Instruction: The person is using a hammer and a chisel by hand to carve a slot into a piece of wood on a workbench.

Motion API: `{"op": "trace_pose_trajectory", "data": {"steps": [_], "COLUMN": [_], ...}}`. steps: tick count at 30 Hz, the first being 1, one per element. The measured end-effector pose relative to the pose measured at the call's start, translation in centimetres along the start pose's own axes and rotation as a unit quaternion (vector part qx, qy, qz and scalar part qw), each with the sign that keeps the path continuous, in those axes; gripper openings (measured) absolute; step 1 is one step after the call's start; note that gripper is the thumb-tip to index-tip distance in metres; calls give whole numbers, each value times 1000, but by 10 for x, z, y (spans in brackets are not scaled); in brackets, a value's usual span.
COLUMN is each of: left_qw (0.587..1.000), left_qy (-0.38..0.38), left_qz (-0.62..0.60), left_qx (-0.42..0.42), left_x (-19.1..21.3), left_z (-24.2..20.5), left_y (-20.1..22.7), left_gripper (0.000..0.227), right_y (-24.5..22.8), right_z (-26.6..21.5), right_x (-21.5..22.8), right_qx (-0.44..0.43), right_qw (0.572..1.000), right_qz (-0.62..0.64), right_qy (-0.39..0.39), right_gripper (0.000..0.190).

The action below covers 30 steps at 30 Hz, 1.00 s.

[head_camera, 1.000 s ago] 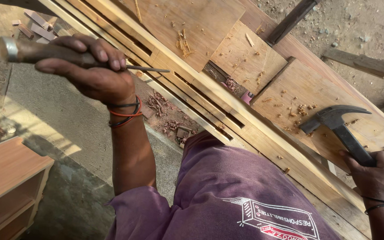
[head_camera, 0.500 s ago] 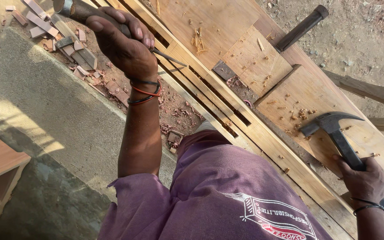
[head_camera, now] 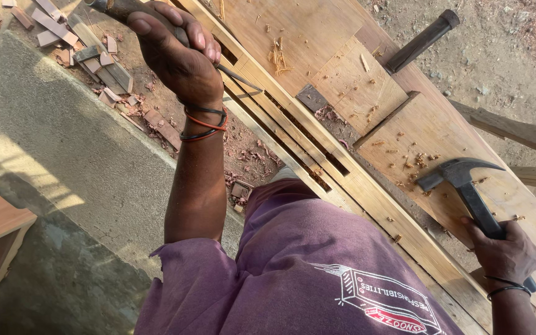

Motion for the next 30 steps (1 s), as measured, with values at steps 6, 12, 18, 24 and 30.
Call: {"op": "trace_pose_trajectory", "data": {"steps": [6,12,18,24,30], "left_qw": [1000,1000,1000,998,995], "left_qy": [5,8,-8,-60,-89], "left_qz": [3,-11,-14,-16,-40], "left_qx": [3,7,9,-4,8], "left_x": [0,2,4,-6,-17], "left_z": [1,1,1,3,-6], "left_y": [-1,-3,-7,-7,-3], "left_gripper": [60,60,61,63,63], "right_y": [-1,-1,-2,-1,-4], "right_z": [0,-2,-1,2,4], "right_x": [1,2,3,0,4], "right_qx": [2,-4,-6,-9,0], "right_qw": [1000,1000,1000,1000,1000], "right_qz": [-4,6,8,-4,-13], "right_qy": [4,4,4,-7,-3], "right_gripper": [64,63,62,62,65]}}
Point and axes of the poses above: each hand's wrist, its own z-axis towards the middle knuckle, its own x-axis out of the back of the hand, y = z × x, the point moved 8 cm from there along z, towards the middle knuckle, and after that the axes turned 3 degrees about -x, right-handed, at the moved point
